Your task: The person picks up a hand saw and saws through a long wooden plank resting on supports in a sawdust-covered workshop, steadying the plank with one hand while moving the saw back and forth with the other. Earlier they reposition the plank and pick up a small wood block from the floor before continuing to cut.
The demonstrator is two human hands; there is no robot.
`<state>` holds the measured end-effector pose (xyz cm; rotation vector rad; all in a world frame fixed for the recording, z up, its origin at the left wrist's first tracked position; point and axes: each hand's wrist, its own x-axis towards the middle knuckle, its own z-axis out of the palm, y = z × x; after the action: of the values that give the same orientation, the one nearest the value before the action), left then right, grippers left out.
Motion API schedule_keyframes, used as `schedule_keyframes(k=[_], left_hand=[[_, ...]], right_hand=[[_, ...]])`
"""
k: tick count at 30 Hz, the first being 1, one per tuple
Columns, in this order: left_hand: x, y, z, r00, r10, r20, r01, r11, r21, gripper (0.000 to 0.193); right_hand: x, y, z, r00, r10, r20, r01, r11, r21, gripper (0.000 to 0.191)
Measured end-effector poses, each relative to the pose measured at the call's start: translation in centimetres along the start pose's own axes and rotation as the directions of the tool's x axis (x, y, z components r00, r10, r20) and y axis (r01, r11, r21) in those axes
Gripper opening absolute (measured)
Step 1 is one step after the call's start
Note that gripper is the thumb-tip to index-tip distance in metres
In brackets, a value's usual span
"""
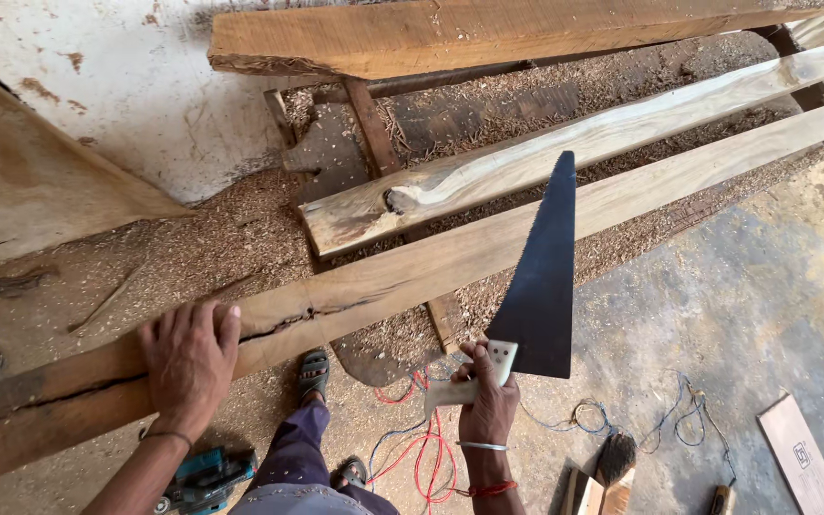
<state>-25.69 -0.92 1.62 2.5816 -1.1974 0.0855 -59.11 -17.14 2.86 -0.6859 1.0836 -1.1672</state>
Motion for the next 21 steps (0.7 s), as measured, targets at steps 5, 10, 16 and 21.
schedule_keyframes(k=[5, 10, 16, 21], left_hand=[[1.8, -1.6, 0.1, 0.981, 0.003, 0.195, 0.017, 0.995, -0.103, 0.045], [4.6, -4.1, 1.7, 0.796, -0.110, 0.595, 0.137, 0.991, 0.000, 0.059], [6.9, -10.0, 5.4, 0.623, -0.147, 0.768, 0.205, 0.979, 0.021, 0.073], [6.2, -15.4, 3.3, 0.726, -0.462, 0.509, 0.414, 0.885, 0.214, 0.070]], right_hand=[[2.7, -1.4, 1.3, 0.996, -0.078, -0.038, 0.077, 0.996, -0.043, 0.034], [4.6, -2.2, 0.9, 0.993, -0.066, -0.097, 0.067, 0.998, 0.001, 0.035], [9.1, -2.7, -0.4, 0.990, -0.110, -0.092, 0.114, 0.993, 0.035, 0.031], [14.6, -2.5, -1.3, 0.985, -0.155, -0.079, 0.159, 0.986, 0.047, 0.030]])
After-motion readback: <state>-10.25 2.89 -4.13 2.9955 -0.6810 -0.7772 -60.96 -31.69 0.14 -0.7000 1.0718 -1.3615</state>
